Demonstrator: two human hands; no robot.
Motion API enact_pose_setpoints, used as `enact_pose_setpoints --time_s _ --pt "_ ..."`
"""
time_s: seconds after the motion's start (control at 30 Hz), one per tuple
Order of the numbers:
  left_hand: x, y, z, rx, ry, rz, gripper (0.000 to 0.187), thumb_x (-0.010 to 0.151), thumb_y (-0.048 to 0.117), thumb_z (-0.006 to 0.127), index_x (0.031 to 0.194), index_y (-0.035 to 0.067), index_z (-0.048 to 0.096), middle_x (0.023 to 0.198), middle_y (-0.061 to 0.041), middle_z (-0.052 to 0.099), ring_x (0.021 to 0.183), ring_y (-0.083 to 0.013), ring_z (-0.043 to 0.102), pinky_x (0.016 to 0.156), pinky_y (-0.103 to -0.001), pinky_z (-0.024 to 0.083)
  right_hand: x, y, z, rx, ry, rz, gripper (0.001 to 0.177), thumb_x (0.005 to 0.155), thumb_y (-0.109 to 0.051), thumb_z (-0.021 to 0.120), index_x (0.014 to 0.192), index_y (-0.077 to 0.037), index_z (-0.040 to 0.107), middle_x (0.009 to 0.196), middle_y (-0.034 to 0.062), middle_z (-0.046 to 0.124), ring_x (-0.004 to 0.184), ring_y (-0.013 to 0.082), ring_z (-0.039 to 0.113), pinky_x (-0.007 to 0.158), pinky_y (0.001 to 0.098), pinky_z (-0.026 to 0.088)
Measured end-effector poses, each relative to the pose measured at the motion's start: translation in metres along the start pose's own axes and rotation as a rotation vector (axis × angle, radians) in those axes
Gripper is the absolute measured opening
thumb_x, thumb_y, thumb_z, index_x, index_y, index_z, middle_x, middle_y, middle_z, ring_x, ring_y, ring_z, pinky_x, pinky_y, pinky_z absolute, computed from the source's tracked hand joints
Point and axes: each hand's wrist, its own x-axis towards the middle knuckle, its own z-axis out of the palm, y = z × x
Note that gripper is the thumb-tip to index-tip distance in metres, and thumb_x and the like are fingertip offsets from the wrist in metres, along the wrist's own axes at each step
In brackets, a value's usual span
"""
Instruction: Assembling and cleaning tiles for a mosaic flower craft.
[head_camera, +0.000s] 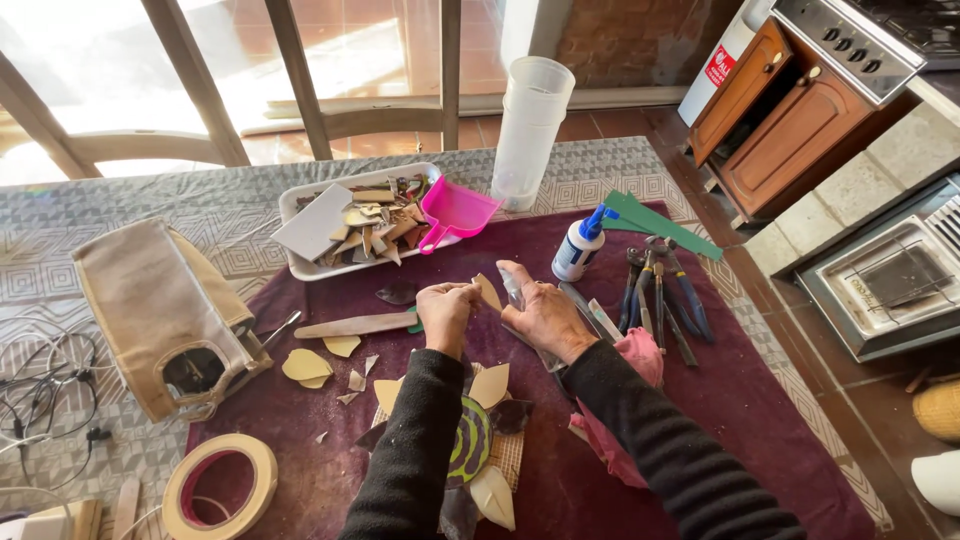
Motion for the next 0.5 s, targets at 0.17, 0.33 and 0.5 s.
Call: enact_pose_setpoints --time_s 0.17,0.33,0.5 --pt "-0.001 -0.001 0.003 -0.035 -0.042 -0.032 0.007 0.079 -0.004 0.077 0.077 -0.010 0.073 0.064 -0.012 0.070 0.051 -0.0144 0.062 0.049 -0.025 0.049 0.009 0.013 0.007 -0.050 0.016 -0.016 0.071 0.083 -0.024 0.067 0.147 -0.019 0.039 0.092 0.0240 0.074 0.087 0.0400 0.074 0.082 0.0494 0.058" --pt "-0.006 0.008 0.004 -0.039 -0.090 -0.016 0.006 0.079 -0.006 0.077 0.078 -0.010 0.074 0.064 -0.013 0.070 0.051 -0.0148 0.062 0.049 -0.025 0.049 0.011 0.013 0.008 -0.086 0.060 -0.023 0.066 0.083 -0.025 0.069 0.143 -0.017 0.042 0.093 0.0230 0.075 0.087 0.0400 0.074 0.081 0.0505 0.058" --pt "-0.007 0.012 -0.001 0.004 -0.079 -0.021 0.006 0.080 -0.006 0.077 0.079 -0.010 0.074 0.064 -0.013 0.069 0.051 -0.0142 0.062 0.050 -0.025 0.050 0.008 -0.001 -0.004 -0.095 0.042 -0.069 0.069 0.082 -0.021 0.069 0.145 -0.017 0.040 0.092 0.0219 0.074 0.089 0.0395 0.073 0.081 0.0508 0.057"
